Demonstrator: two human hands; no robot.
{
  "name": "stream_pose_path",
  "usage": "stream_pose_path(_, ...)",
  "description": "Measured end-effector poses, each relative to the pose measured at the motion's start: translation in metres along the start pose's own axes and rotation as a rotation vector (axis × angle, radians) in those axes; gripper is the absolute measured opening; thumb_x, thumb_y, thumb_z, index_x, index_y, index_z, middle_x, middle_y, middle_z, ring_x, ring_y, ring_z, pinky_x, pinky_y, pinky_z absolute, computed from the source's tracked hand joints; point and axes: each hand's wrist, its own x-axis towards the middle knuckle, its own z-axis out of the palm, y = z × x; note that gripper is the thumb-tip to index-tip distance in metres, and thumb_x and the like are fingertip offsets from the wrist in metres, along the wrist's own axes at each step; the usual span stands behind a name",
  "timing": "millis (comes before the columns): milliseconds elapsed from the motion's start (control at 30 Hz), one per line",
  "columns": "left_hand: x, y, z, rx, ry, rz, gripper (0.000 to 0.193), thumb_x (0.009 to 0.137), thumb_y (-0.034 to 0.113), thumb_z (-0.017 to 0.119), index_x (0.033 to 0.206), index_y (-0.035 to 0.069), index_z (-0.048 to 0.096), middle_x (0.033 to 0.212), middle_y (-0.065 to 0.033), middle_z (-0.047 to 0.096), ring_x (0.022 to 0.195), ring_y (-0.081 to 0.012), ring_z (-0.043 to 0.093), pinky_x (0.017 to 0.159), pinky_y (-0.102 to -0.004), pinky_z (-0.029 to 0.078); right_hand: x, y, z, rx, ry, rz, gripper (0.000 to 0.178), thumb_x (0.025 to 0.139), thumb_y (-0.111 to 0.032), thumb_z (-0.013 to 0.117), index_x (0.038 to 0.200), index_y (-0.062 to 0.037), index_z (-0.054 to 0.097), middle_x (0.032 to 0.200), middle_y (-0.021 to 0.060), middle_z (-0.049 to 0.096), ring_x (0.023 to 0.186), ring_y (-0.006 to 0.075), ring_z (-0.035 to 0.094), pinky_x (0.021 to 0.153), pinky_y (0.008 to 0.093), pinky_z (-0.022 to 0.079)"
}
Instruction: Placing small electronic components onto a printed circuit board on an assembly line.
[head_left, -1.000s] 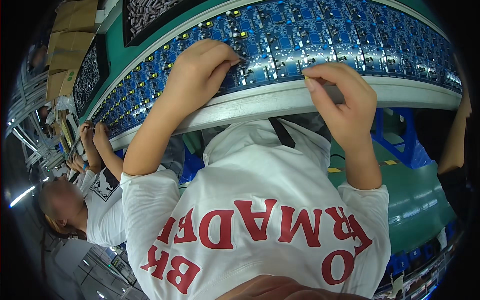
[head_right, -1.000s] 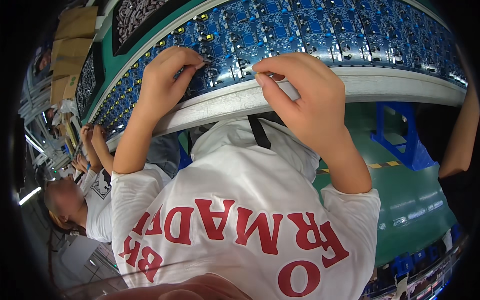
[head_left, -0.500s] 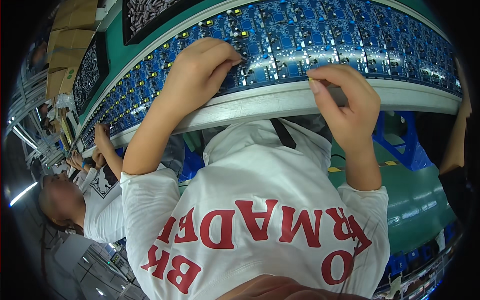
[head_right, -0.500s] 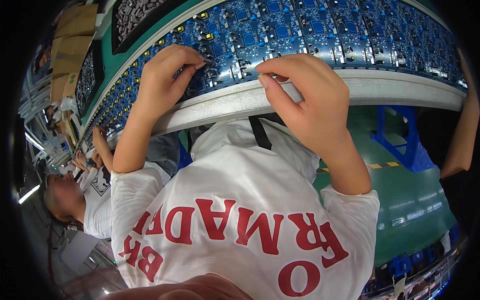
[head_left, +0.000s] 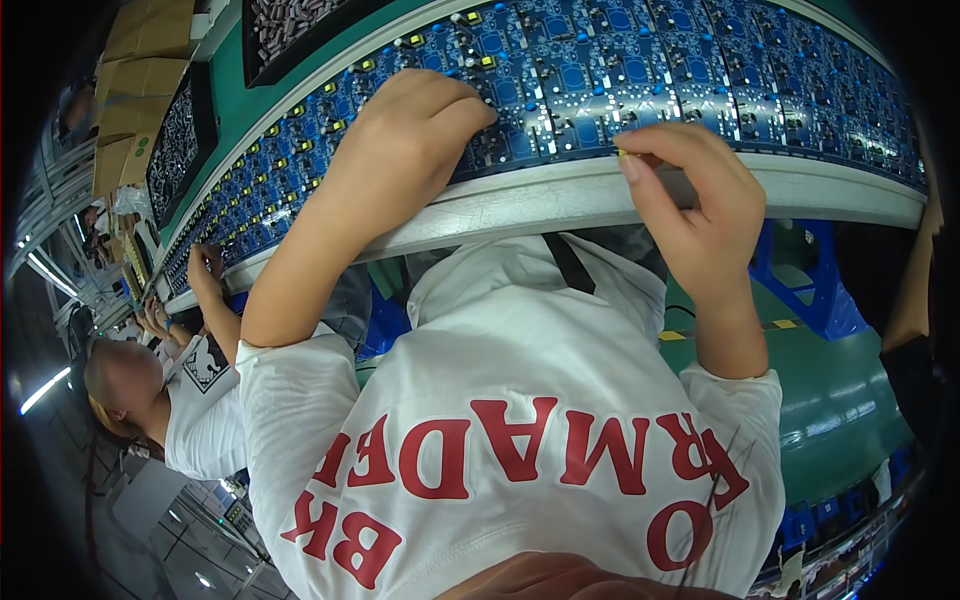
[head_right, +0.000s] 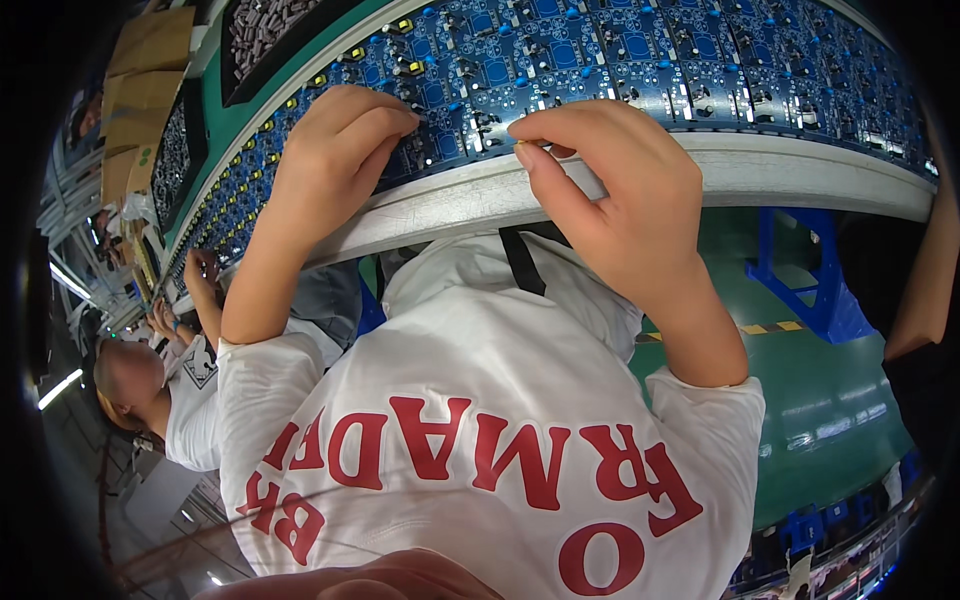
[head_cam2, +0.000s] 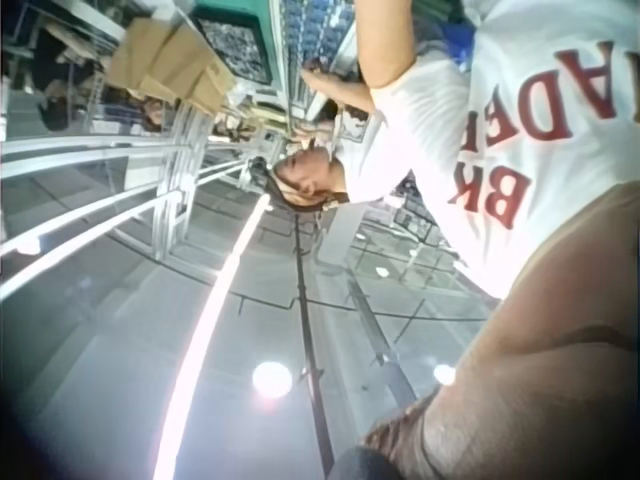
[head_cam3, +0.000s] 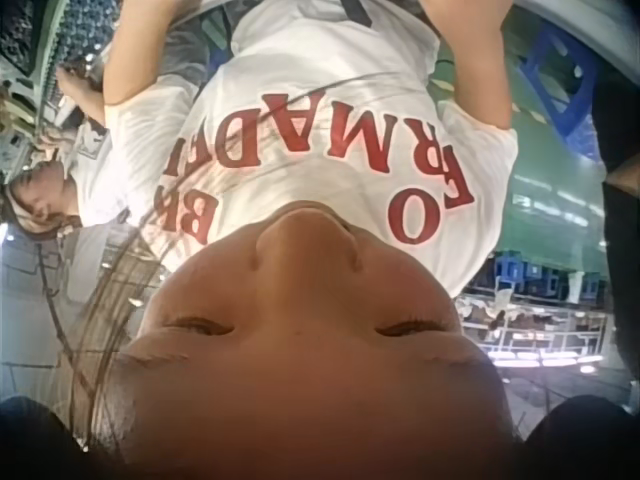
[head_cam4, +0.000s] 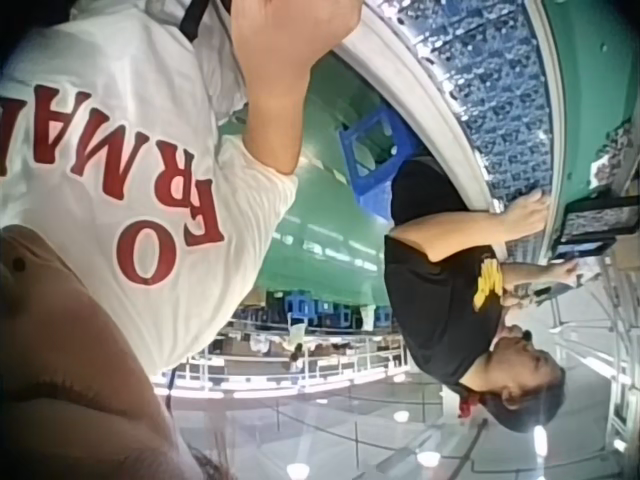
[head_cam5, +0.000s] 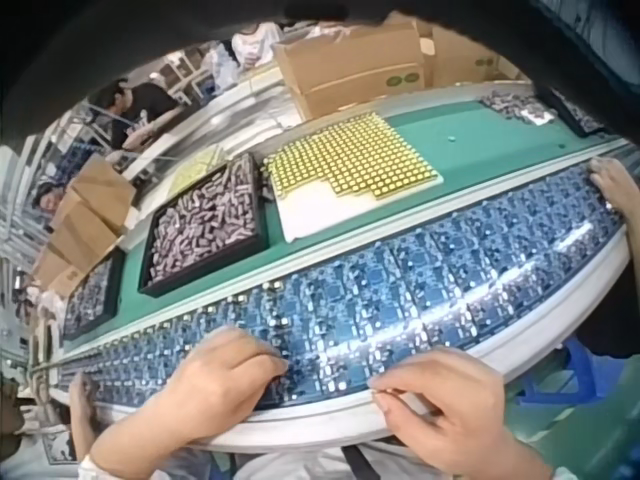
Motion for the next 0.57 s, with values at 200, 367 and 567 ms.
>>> stream_pose_path(200,0.009,-0.003,-0.012,-0.055,-0.075,-0.062,0.017,0.084,0.001,0.073,0.100,0.005,0.074,0.099,-0.0097,0.074,0.092,-0.0286,0.070,0.081,-0.0379,0.056,0.003,-0.001,0.000,-0.044,-0.040,0.010,0.018,0.083,-0.004,0.077,0.100,-0.0071,0.077,0.093,0.0077,0.075,0.081,0.0196,0.073,0.069,0.0316,0.055)
stream_pose_path(367,0.005,-0.124,-0.040,0.017,0.311,-0.532,0.024,0.093,0.026,0.076,0.099,0.003,0.076,0.094,-0.0134,0.078,0.085,-0.0244,0.074,0.078,-0.0378,0.058,0.023,-0.013,0.010,-0.020,-0.169,-0.083,0.021,0.084,-0.006,0.076,0.105,-0.0077,0.075,0.093,0.0075,0.075,0.081,0.0226,0.072,0.070,0.0341,0.055)
stream_pose_path(567,0.066,-0.155,-0.023,-0.055,0.090,-0.611,0.049,0.088,0.028,0.081,0.130,0.007,0.068,0.126,-0.0214,0.070,0.119,-0.0269,0.067,0.106,-0.0386,0.049,0.061,-0.005,0.035,-0.400,-0.457,-0.383,0.016,0.086,-0.010,0.078,0.101,-0.0075,0.074,0.095,0.0082,0.075,0.095,0.0236,0.071,0.091,0.0373,0.054)
